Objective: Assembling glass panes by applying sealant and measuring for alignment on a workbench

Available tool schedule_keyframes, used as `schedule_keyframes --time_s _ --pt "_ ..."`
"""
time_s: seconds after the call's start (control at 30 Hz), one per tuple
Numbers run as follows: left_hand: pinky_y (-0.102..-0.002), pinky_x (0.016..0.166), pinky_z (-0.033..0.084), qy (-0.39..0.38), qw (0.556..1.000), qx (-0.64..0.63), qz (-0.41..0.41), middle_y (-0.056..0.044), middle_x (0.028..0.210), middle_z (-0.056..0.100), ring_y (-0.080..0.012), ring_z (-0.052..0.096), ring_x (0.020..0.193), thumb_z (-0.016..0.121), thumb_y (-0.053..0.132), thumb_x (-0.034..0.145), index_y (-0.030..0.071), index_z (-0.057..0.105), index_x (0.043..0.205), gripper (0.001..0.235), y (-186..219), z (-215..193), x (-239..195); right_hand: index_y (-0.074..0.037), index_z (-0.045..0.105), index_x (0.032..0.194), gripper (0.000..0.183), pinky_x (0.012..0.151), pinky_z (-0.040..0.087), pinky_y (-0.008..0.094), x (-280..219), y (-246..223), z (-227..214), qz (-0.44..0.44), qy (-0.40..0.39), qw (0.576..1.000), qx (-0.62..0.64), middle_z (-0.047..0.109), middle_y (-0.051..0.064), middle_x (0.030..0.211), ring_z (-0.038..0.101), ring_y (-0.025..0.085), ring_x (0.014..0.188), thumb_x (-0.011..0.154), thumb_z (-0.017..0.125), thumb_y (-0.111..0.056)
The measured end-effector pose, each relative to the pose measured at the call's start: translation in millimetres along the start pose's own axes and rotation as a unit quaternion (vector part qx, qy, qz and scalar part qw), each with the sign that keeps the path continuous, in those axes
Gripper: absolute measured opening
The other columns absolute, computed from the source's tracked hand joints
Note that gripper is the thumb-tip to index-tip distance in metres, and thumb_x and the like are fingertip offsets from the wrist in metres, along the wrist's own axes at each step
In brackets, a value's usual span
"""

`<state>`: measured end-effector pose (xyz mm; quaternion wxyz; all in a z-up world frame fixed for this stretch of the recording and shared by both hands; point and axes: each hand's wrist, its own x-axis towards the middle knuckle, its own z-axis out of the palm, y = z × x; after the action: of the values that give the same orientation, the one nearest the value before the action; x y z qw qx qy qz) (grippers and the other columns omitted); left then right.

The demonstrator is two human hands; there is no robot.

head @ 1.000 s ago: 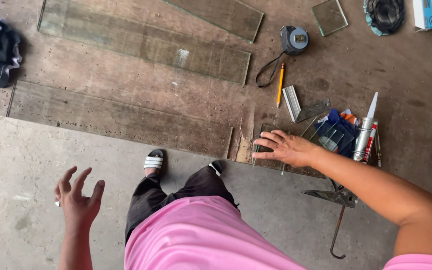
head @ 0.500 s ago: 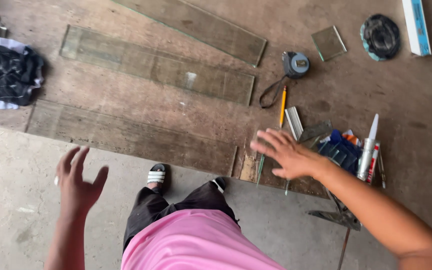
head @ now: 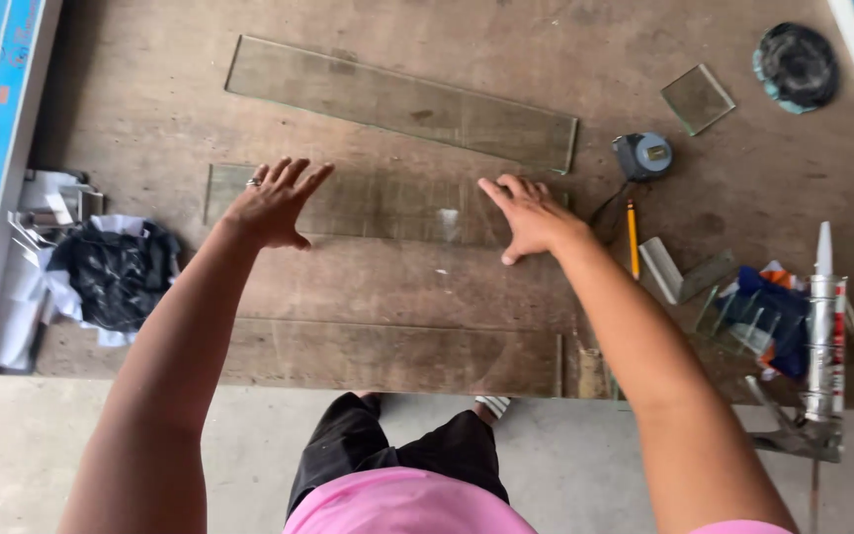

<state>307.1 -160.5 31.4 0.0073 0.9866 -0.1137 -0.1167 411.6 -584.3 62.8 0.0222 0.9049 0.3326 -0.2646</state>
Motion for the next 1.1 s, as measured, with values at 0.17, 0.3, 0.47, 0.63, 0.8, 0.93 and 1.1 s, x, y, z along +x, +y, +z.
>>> schedule_keyframes --time_s 0.17,0.3,0.47,0.63,0.8,0.93,1.1 --pt "-0.055 0.118 0.037 -0.013 0.998 -0.018 0.051 -0.013 0.145 0.053 -0.0382 0.052 0.137 0.095 0.049 0.056 0.024 0.019 0.167 0.137 -24.3 1.7 8.4 -0.012 0.023 0.165 0.133 0.118 0.036 0.057 2.5 -7.1 -8.7 0.004 -0.002 1.0 0.007 0.045 0.021 0.151 0.044 0.044 0.143 0.058 0.098 -0.034" --pt "-0.054 0.116 0.043 -0.031 0.996 -0.017 0.083 -0.013 0.144 0.051 -0.0388 0.052 0.136 0.092 0.057 0.058 0.021 0.015 0.167 0.139 -30.0 -6.9 10.8 -0.007 0.028 0.162 0.127 0.111 0.044 0.056 2.2 -13.4 -15.4 -0.007 -0.006 1.0 -0.019 0.051 0.024 0.143 0.052 0.046 0.134 0.058 0.096 -0.035" --pt "-0.05 0.102 0.055 -0.035 0.992 0.031 0.116 -0.011 0.135 0.054 -0.0351 0.058 0.128 0.085 0.067 0.059 0.022 0.017 0.166 0.135 -34.0 1.8 20.7 -0.004 0.032 0.157 0.121 0.106 0.049 0.056 -4.1 -18.4 -15.3 -0.015 -0.007 0.999 -0.027 0.052 0.024 0.136 0.055 0.047 0.127 0.057 0.094 -0.036" --pt "-0.045 0.094 0.06 -0.04 0.983 0.101 0.147 -0.009 0.131 0.054 -0.0303 0.057 0.123 0.077 0.074 0.056 0.019 0.023 0.162 0.131 -29.4 -12.5 -1.3 -0.01 0.034 0.154 0.12 0.102 0.053 0.051 -29.3 -23.4 -11.0 -0.01 -0.009 0.999 -0.051 0.05 0.019 0.136 0.055 0.042 0.126 0.055 0.091 -0.045" --pt "-0.042 0.09 0.059 -0.024 0.98 0.102 0.171 -0.01 0.128 0.05 -0.031 0.056 0.12 0.076 0.073 0.06 0.015 0.02 0.164 0.132 10.7 -31.2 -115.8 -0.011 0.039 0.15 0.11 0.097 0.054 0.053 -120.1 -68.5 21.5 -0.051 0.03 0.994 -0.093 0.05 0.017 0.133 0.056 0.043 0.122 0.059 0.088 -0.048" --pt "-0.043 0.094 0.057 -0.122 0.974 0.049 0.186 -0.015 0.13 0.049 -0.0339 0.054 0.123 0.07 0.068 0.073 0.013 0.015 0.166 0.121 41.5 4.9 -190.4 -0.011 0.038 0.149 0.106 0.095 0.056 0.054 -170.8 -105.3 85.6 -0.058 -0.007 0.998 -0.018 0.047 0.019 0.136 0.051 0.045 0.126 0.061 0.089 -0.041" --pt "-0.044 0.087 0.059 -0.048 0.984 0.02 0.17 -0.014 0.128 0.05 -0.0337 0.056 0.119 0.075 0.068 0.063 0.015 0.026 0.162 0.122 52.3 53.4 -227.9 -0.017 0.04 0.146 0.101 0.108 0.047 0.052 -184.2 -110.8 143.3 -0.053 -0.021 0.995 -0.076 0.044 0.014 0.138 0.047 0.04 0.134 0.062 0.086 -0.049"
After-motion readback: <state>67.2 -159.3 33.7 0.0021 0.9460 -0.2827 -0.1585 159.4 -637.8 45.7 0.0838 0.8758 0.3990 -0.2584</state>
